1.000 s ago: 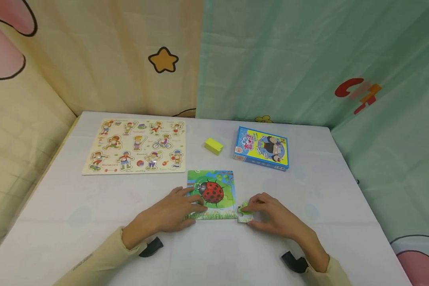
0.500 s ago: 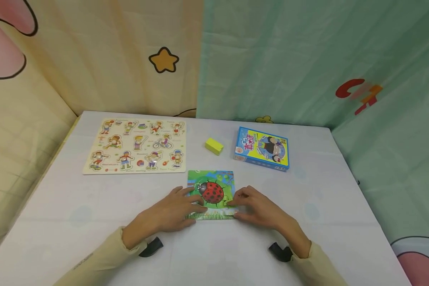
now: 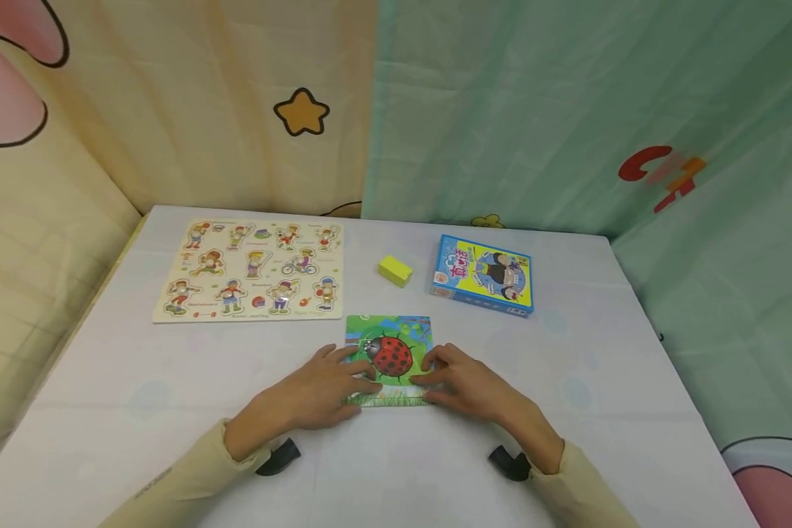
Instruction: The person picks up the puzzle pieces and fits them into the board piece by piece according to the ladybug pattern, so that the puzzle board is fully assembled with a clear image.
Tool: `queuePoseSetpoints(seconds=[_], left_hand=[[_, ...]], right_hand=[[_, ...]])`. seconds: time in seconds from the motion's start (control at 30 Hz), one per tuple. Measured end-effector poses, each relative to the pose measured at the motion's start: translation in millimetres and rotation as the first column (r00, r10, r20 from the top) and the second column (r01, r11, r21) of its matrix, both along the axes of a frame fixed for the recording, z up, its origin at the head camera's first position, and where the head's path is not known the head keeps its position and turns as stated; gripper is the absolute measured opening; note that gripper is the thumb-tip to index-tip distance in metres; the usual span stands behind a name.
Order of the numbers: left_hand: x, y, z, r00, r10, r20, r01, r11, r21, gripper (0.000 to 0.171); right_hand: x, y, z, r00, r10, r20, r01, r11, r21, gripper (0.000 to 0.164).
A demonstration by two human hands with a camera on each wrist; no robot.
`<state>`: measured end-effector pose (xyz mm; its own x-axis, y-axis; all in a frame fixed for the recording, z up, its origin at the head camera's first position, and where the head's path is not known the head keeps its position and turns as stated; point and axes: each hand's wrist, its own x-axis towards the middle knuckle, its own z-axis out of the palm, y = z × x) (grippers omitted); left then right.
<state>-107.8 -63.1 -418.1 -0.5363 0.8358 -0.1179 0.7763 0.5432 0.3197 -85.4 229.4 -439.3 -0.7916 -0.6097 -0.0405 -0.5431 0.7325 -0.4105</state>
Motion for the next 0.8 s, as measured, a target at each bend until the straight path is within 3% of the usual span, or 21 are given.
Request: queuePoseSetpoints(seconds=[0.13,0.23,0.37,0.47,0.8], left_hand=[[2.4,4,-2.8,1.0,0.007,-0.008,-0.007,1.0,-0.002,0.035],[5.3,13,-7.6,0.997,-0.016,-0.078,0.014,1.0,-0.026,0.026],[8.7,25,-12.0,0.973,-0.079,-0.217,0.065,0.995,-0.073,0.025],[9.9,31,-12.4,0.957,-0.093,-0.274,0.075,0.994,-0.074,0.028],[13.4,36,-11.1,0.973,-0.07,-0.222,0.05,0.994,-0.095,0.041]], right_hand=[[2.2,-1,0.3,1.0,-0.006,-0.002,0.006,1.0,0.027,0.031],[3.4,-1,-0.1,1.0,0.001,-0.013,-0.001,1.0,0.028,0.031],[3.8,-2,-0.9,1.0,-0.001,-0.029,0.002,1.0,0.017,0.032],[4.5,-2,-1.0,0.999,-0.007,-0.036,0.008,1.0,0.0,0.033],[7.1,-4,-1.6,0.997,-0.01,-0.077,0.011,1.0,0.01,0.031]])
